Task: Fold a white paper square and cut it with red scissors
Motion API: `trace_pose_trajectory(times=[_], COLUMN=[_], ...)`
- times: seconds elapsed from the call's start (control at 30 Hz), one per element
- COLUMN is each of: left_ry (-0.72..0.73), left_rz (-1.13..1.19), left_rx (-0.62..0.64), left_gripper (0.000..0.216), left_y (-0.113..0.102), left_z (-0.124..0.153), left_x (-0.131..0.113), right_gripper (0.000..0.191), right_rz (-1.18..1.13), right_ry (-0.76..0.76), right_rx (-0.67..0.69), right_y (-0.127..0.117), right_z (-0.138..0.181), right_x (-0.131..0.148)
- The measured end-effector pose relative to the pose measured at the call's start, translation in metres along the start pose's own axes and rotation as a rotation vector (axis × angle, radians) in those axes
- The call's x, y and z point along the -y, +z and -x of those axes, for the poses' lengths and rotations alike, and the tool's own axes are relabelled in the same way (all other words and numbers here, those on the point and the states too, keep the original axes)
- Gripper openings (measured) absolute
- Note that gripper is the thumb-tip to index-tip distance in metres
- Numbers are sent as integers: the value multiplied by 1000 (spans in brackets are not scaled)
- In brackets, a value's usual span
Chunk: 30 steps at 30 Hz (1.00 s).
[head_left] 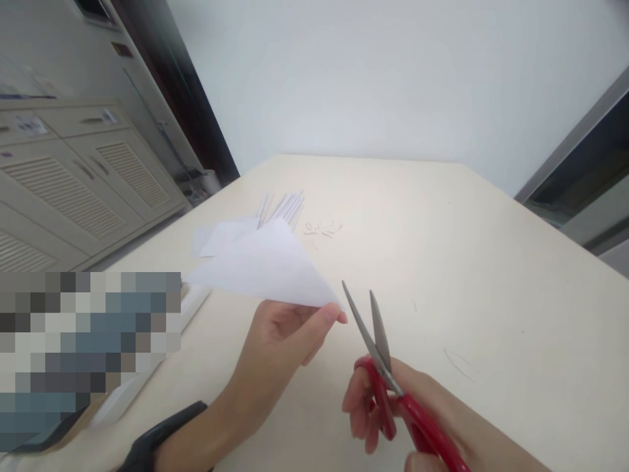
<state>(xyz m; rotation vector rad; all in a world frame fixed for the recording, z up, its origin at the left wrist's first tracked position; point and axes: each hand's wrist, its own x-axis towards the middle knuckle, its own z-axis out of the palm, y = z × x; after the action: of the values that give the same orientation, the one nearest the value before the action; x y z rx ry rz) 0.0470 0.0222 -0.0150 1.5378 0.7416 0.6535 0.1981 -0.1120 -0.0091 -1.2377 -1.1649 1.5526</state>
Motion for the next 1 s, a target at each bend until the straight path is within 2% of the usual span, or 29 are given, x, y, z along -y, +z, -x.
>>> trace_pose_trajectory(times=[0.1,0.2,0.33,0.47,0.6,0.7,0.77,0.83,1.0], left_ry=[34,34,-27,-48,-78,-98,-92,-66,-31], left_rz=[8,10,-14,-11,1,12,35,60,53], left_rx=[-43,-49,23,79,242,307,300,274,185], left_gripper=[24,24,24,22,17,14,15,18,25], left_y=[-1,0,3,6,8,9,9,8,8], left_z=[0,1,5,5,3,4,5,5,3], left_x=[0,0,-1,-5,-6,-2,0,0,-5], right_gripper=[21,25,28,27,23,17,16,25,41], right_rz=[-1,98,172,113,-50,-9,36,107,270], right_ry=[71,96,63,33,-10,31,-13,-65,5], right_rx=[-97,-153,-140,-150,-234,-300,-322,-273,-181], right_y=[4,5,3,5,7,4,2,0,4], right_z=[0,-1,-1,-2,-4,-6,-8,-8,-6], right_x=[5,6,2,-2,1,-1,-6,-10,-2])
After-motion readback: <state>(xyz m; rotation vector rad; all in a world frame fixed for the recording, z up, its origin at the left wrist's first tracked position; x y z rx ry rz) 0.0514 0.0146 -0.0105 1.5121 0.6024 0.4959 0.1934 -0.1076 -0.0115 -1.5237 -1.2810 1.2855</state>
